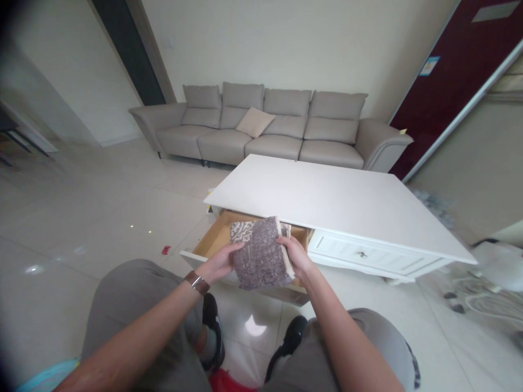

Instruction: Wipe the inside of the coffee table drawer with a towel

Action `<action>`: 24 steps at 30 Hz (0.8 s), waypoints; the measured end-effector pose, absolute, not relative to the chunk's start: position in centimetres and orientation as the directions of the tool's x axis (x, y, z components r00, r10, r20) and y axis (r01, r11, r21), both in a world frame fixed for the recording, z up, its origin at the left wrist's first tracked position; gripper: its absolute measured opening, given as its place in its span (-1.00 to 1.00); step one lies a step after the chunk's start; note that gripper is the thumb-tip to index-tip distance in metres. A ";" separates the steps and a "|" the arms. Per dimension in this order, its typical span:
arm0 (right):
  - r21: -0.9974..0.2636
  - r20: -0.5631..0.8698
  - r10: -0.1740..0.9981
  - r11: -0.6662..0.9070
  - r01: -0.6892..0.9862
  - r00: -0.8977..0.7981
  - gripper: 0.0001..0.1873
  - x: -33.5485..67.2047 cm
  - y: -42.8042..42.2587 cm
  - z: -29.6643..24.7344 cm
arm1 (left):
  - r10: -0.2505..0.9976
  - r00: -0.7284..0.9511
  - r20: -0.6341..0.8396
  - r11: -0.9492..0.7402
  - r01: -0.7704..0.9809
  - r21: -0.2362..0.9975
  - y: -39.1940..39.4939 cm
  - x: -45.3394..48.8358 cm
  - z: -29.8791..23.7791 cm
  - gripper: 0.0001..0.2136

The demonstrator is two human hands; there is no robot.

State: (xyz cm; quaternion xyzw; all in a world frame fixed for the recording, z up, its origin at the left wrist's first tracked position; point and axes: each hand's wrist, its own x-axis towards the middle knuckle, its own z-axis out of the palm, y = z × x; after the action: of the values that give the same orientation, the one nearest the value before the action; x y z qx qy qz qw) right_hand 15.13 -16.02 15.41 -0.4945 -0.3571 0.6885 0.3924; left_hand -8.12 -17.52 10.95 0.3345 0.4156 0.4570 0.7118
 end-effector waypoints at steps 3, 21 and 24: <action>-0.928 -0.316 0.927 -0.346 -0.138 -0.202 -0.58 14.6 -15.5 13.0 | 0.931 0.169 -0.323 0.364 -0.416 0.833 -17.1 -8.5 11.1 -0.50; -0.305 -0.380 0.738 0.470 0.828 -0.558 -0.62 12.8 -19.4 11.8 | 0.954 0.296 -0.058 -0.209 0.788 0.579 -6.6 -11.2 5.0 -0.52; -0.254 -0.465 0.710 0.465 0.848 -0.529 -0.61 12.5 -19.9 11.2 | 0.932 0.284 -0.225 -0.145 0.862 0.485 -6.0 -10.6 1.1 -0.44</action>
State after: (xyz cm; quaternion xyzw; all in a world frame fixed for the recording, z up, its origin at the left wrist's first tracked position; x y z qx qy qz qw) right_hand 12.51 -19.91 11.17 -0.4620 -0.8430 0.2322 -0.1486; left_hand -10.64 -6.02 1.12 0.7540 0.5948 0.0644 0.2711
